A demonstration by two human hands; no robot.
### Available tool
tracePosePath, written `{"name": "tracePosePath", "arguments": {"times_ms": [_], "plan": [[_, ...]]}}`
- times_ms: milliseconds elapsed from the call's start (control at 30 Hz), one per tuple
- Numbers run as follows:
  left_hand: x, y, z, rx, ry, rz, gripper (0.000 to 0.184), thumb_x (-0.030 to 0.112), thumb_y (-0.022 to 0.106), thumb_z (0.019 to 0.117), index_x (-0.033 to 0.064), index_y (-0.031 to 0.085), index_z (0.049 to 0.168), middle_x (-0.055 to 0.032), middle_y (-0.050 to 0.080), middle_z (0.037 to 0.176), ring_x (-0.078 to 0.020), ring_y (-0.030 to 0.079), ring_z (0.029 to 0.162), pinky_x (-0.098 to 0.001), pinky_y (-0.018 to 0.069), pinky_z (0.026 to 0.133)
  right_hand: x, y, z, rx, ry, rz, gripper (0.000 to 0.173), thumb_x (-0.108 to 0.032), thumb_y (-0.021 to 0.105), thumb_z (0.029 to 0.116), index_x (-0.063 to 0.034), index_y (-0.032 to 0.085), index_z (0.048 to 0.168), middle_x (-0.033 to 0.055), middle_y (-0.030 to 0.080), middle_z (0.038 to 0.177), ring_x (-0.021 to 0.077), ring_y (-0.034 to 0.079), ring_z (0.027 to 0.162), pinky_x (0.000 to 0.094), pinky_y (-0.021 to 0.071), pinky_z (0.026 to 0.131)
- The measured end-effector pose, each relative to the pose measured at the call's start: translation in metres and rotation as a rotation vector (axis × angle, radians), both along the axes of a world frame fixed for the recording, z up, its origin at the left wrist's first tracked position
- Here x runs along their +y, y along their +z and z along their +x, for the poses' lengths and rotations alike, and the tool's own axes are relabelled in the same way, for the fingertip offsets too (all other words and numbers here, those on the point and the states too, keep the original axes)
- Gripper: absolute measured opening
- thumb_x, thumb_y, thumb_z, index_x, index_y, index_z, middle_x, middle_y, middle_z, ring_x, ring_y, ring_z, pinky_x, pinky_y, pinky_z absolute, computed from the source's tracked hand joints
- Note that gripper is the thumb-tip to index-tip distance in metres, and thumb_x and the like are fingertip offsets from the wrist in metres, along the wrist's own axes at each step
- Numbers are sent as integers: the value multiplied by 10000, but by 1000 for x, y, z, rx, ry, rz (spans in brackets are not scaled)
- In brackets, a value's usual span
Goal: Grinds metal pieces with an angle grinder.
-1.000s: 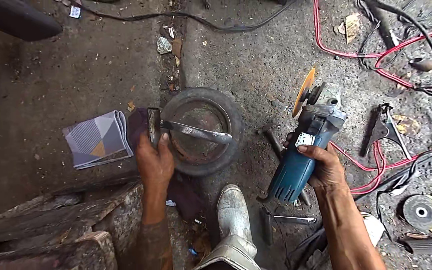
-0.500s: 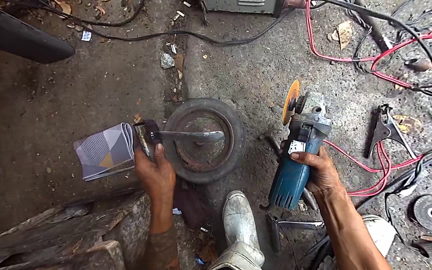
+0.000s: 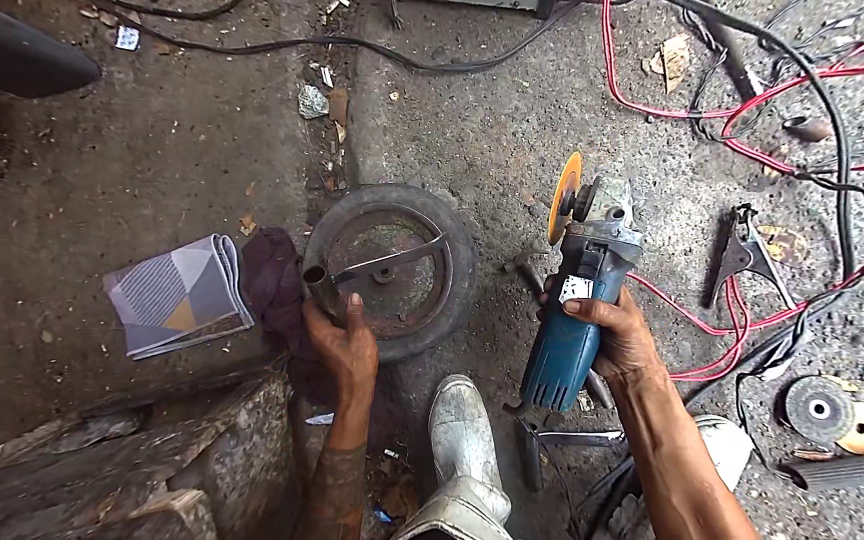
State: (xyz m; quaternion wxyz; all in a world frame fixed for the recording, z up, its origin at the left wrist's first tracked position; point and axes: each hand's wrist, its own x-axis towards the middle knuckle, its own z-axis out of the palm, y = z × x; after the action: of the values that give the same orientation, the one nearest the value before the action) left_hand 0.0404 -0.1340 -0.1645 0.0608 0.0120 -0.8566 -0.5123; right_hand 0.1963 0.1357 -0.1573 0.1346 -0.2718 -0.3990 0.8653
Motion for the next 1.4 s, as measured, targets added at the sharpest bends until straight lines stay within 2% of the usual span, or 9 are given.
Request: {"name": "tracePosePath", "arguments": {"times_ms": [100,167,267,433,867,1000,1233,1333,1400], "plan": [[1,-10,8,203,-88,-71,345,96,660,955,-61,507,1221,-102,594,1040,-80,604,947,-236,517,869,2,-3,1,5,-7,-9,677,-154,870,660,3,535,1227,219,703,1005,310,733,848,464,636,763],[-1,-23,16,334,-179,-142,254,52,642,937,-82,546,1130,-127,613,1009,-131,618,952,-275,528,881,2,-4,1,-4,-7,-8,666,-162,865,666,2,537,1221,218,703,1004,310,732,852,466,634,771],[1,-41,29,503,-263,-283,116,144,662,937,32,631,932,-121,664,951,-254,626,1023,-410,458,992,3,-6,2,-6,-8,-7,647,-165,865,673,-4,550,1215,211,707,1000,303,734,842,457,634,767],[-5,-61,39,548,-399,-489,127,186,623,926,138,710,847,-102,673,977,-324,583,1069,-500,342,1020,6,-6,3,-21,-21,-24,623,-143,856,664,-10,564,1198,208,714,1002,299,738,849,460,634,776],[-19,-66,21,428,-553,-707,93,138,634,889,126,713,841,-142,657,1043,-383,551,1145,-583,292,1033,8,-15,6,-48,-43,-59,640,-130,848,663,-38,552,1223,204,707,1027,293,735,857,448,634,754],[-19,-64,11,395,-595,-740,88,135,648,889,119,727,924,-145,653,1130,-385,535,1205,-600,284,1064,7,-17,7,-64,-41,-58,638,-121,837,664,-39,545,1225,203,705,1025,295,734,854,450,634,749],[-25,-52,-3,363,-582,-694,316,17,515,908,143,750,1078,-126,662,1256,-364,488,1352,-631,211,1157,4,-13,5,-99,-26,-24,638,-120,836,666,-23,541,1224,204,707,1007,292,733,842,449,633,749],[-20,-35,0,404,-422,-601,289,91,500,955,102,742,1112,-163,664,1245,-382,517,1306,-591,275,1129,1,-12,4,-113,-25,-12,650,-142,855,655,-21,549,1216,202,707,995,292,734,839,458,634,747],[-4,-14,10,358,-358,-441,258,154,563,962,40,720,1132,-180,663,1205,-329,568,1214,-483,392,1057,-2,-13,4,-98,-8,-17,673,-157,868,660,-15,539,1229,213,706,1000,304,734,847,466,634,755]]}}
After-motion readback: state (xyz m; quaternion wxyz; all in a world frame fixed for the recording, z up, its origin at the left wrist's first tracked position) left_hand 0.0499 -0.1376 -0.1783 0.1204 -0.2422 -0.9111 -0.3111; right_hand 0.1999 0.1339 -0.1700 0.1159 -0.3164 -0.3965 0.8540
